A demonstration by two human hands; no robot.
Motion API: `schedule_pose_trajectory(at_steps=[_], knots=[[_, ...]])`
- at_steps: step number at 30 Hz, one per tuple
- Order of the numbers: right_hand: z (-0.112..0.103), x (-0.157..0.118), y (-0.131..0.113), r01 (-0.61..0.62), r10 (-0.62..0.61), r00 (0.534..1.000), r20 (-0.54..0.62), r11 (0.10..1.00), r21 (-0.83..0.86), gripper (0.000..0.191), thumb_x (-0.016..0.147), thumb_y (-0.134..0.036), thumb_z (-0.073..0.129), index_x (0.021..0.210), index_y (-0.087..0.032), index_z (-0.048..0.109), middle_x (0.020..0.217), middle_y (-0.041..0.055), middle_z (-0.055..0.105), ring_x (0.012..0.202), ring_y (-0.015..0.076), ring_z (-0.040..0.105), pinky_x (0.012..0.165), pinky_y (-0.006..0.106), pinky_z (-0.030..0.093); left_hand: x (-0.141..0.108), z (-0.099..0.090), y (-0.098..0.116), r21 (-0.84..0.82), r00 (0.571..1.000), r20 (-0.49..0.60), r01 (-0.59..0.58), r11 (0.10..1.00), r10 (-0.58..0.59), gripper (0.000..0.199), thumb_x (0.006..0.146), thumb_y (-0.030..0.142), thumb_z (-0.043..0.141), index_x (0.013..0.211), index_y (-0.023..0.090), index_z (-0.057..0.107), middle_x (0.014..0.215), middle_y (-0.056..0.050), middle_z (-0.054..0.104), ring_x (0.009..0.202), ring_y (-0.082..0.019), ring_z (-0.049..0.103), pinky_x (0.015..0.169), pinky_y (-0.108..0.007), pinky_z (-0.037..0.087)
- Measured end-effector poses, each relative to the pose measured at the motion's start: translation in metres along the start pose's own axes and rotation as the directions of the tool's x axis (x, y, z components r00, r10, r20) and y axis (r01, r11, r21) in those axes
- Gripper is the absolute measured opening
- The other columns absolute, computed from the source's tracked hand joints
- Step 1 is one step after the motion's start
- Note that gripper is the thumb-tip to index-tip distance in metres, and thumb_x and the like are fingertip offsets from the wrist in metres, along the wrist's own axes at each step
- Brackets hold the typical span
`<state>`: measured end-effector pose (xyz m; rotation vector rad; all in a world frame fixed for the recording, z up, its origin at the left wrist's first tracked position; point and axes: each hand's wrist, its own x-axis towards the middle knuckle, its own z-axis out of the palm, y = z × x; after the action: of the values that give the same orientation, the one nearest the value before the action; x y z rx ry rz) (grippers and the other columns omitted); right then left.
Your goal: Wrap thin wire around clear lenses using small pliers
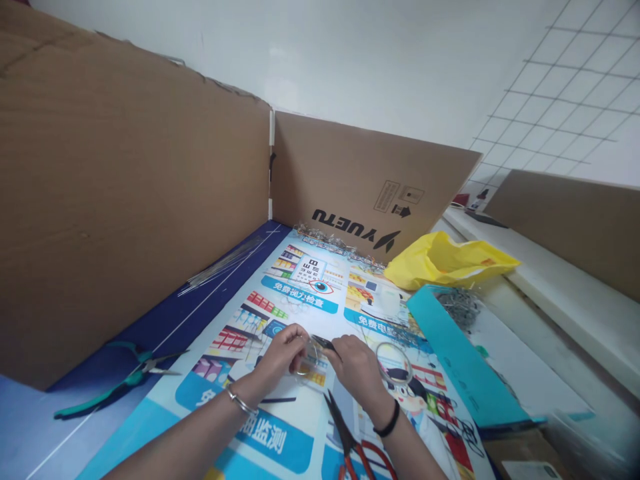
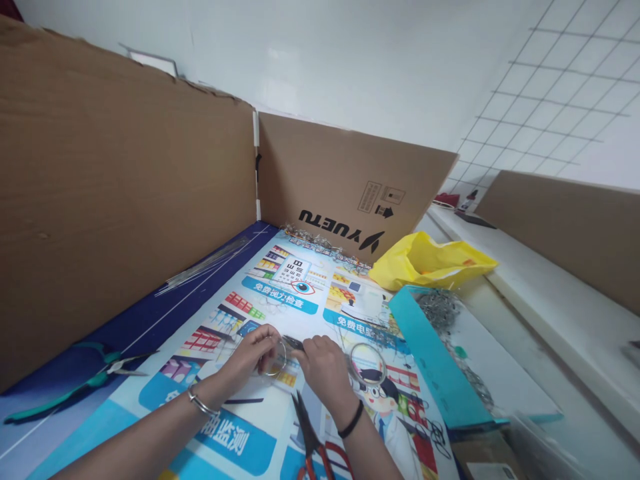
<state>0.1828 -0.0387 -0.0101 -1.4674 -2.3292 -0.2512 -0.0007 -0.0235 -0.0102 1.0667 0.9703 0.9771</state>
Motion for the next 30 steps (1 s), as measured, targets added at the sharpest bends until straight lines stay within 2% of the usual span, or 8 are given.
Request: schedule_pose_trajectory(at_steps=[15,24,30], knots=[[0.0,-0.001,0.002,-0.02,0.02,1.0,-0.005,0.999,0.027,0.028,0.091,-0.036,0.043,0.073,-0.018,0.054,0.07,0.0034,0.056,0.072,0.0169,0.05,0.065,0.027,0.031,0.001,-0.004,0.001,-0.019,0.999,0.044,0.021,1.0,-0.02,0.022,0.076,0.038,0.053,0.07,0.017,0.049,0.054,0.005,0.052,0.036,-0.006,0.044,0.035,-0.017,0.026],[0.0,-0.004,0.0,0.004,0.002,0.998,-0.065,0.995,0.099,0.032,0.092,-0.038,0.039,0.071,-0.018,0.053,0.068,0.0032,0.054,0.068,0.0167,0.047,0.062,0.027,0.031,0.001,-0.004,0.001,-0.007,0.998,0.051,0.041,0.999,-0.04,0.025,0.076,0.041,0.054,0.068,0.017,0.049,0.052,0.004,0.051,0.034,-0.007,0.044,0.033,-0.018,0.024],[0.003,-0.011,-0.001,0.025,-0.023,0.999,-0.023,0.996,0.089,0.031,0.092,-0.038,0.04,0.072,-0.018,0.054,0.068,0.0032,0.054,0.069,0.0169,0.048,0.063,0.027,0.03,0.001,-0.008,-0.001,-0.037,0.996,0.078,0.038,0.999,-0.035,0.023,0.078,0.038,0.052,0.07,0.017,0.052,0.055,0.004,0.051,0.036,-0.007,0.044,0.034,-0.018,0.025]])
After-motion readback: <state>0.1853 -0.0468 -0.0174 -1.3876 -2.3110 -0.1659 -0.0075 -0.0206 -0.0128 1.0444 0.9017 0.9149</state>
